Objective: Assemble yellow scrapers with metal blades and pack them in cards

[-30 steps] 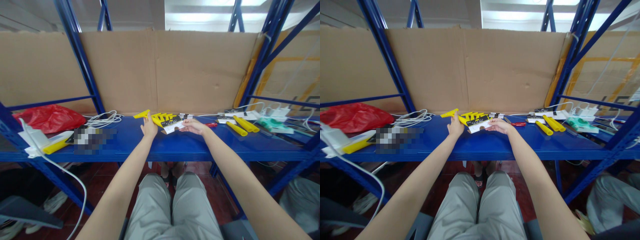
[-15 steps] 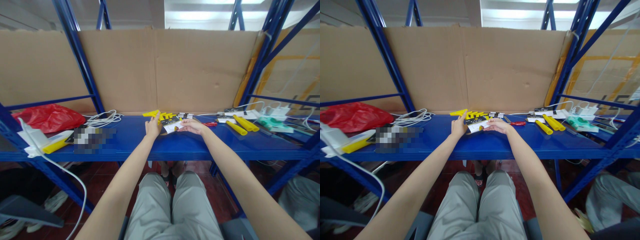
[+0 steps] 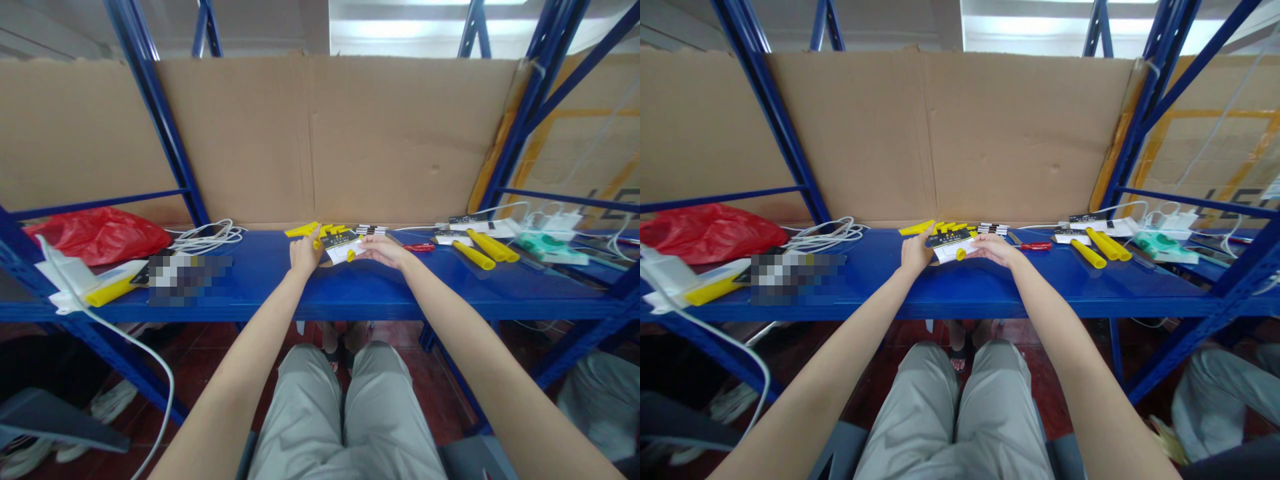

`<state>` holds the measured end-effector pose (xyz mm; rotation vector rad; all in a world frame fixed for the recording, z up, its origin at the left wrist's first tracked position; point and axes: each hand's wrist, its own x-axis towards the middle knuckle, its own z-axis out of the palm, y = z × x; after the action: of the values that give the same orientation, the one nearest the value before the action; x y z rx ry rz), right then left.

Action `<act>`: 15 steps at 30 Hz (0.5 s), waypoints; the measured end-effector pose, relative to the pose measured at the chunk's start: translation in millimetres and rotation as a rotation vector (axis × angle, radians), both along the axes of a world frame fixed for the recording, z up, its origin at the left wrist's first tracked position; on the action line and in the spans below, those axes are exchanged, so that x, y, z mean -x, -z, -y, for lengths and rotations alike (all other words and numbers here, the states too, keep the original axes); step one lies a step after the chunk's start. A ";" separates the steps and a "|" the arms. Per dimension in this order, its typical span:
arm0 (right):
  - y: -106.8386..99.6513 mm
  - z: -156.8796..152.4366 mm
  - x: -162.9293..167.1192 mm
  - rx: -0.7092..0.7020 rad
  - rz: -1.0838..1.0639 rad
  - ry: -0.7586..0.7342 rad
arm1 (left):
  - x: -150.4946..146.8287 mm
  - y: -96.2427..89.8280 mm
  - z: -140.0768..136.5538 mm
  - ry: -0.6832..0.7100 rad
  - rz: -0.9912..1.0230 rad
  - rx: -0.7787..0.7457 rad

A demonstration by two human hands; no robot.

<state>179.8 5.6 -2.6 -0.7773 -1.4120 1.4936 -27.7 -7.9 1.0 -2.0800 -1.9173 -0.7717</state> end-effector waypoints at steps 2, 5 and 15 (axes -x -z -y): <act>1.5 -2.1 0.6 -0.001 0.004 0.022 | 0.5 0.0 0.2 0.070 0.016 0.004; 4.2 -5.2 1.6 -0.007 0.007 0.061 | 0.9 1.7 0.1 0.224 0.058 0.014; 1.4 -1.2 6.8 -0.059 -0.010 0.200 | -14.4 13.9 -7.8 0.767 0.532 0.127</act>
<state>173.0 6.8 -4.0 -0.8470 -1.3236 1.2948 -13.3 -0.1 -12.8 -2.9556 -1.3219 -1.5095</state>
